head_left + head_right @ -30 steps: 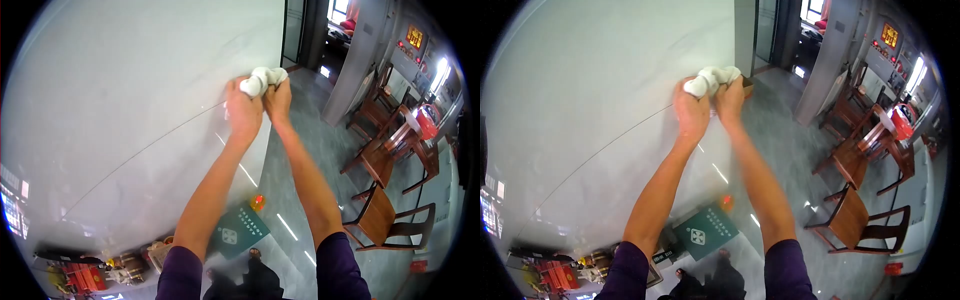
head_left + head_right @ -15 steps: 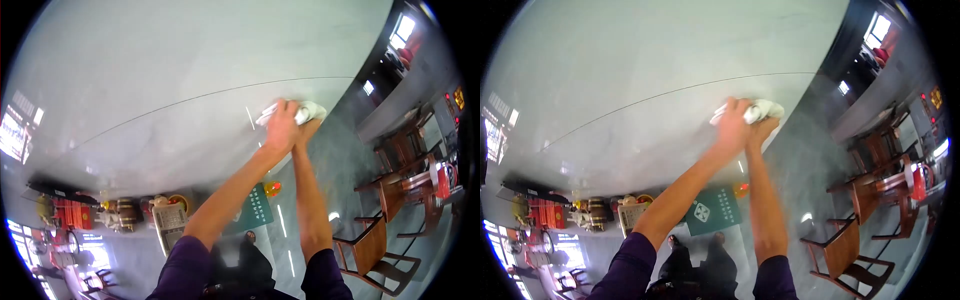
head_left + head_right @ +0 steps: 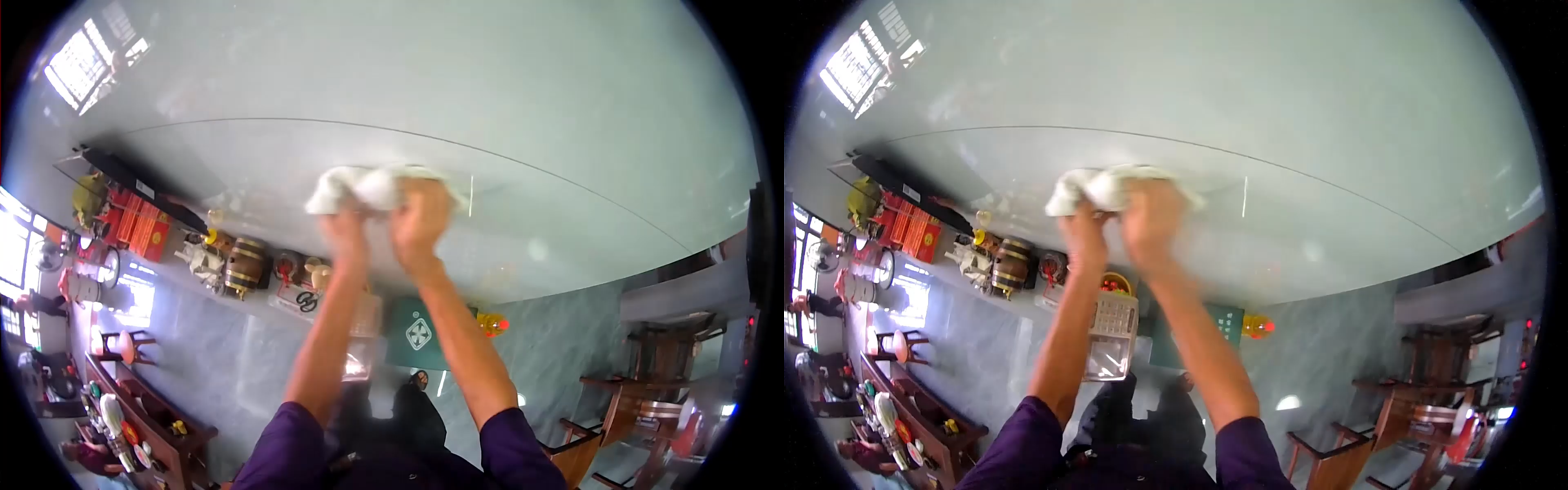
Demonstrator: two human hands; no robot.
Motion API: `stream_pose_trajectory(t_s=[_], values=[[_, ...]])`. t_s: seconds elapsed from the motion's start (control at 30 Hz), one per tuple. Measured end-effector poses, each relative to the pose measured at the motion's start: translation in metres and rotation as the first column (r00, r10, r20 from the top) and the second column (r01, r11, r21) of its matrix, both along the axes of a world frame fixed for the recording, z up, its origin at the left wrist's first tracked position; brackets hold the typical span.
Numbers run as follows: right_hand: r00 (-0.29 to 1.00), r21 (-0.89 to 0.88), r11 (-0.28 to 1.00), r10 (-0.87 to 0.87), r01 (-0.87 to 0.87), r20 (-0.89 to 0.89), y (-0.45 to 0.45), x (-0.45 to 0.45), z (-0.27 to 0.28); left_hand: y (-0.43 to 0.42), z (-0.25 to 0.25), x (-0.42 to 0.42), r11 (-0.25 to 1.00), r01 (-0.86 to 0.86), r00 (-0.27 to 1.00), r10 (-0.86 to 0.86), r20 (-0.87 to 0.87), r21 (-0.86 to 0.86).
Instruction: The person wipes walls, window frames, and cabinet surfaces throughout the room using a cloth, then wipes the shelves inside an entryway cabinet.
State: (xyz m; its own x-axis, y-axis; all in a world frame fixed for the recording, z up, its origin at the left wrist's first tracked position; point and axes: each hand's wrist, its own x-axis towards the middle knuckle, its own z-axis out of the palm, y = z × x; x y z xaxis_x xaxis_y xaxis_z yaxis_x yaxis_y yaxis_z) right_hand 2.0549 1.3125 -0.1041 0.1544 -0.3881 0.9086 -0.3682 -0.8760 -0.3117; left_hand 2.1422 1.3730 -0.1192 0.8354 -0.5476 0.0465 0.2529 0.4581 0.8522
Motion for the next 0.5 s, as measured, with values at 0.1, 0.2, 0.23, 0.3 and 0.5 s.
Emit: stream_pose_trajectory(t_s=[0.1, 0.2, 0.23, 0.3, 0.5], values=[[0.959, -0.038, 0.963, 0.259, -0.265, -0.114, 0.027, 0.076, 0.019, 0.028, 0.000, 0.083, 0.998, -0.046, 0.998, 0.045, -0.031, -0.030], [0.964, 0.006, 0.978, 0.207, -0.209, -0.168, 0.040, 0.100, 0.028, 0.038, -0.011, 0.113, 0.999, 0.015, 1.000, -0.015, -0.009, -0.034], [0.964, 0.015, 0.977, 0.213, -0.214, -0.160, 0.041, 0.097, 0.030, 0.038, -0.003, 0.106, 0.998, 0.035, 0.999, -0.035, 0.002, -0.051], [0.976, 0.025, 0.977, 0.213, -0.212, -0.051, 0.035, 0.078, 0.034, 0.037, 0.007, 0.087, 0.991, 0.127, 0.990, -0.124, 0.066, -0.045], [0.980, -0.028, 0.999, 0.048, -0.044, 0.193, -0.010, -0.031, 0.094, -0.009, 0.090, -0.028, 0.981, 0.189, 0.945, -0.174, 0.276, -0.031]])
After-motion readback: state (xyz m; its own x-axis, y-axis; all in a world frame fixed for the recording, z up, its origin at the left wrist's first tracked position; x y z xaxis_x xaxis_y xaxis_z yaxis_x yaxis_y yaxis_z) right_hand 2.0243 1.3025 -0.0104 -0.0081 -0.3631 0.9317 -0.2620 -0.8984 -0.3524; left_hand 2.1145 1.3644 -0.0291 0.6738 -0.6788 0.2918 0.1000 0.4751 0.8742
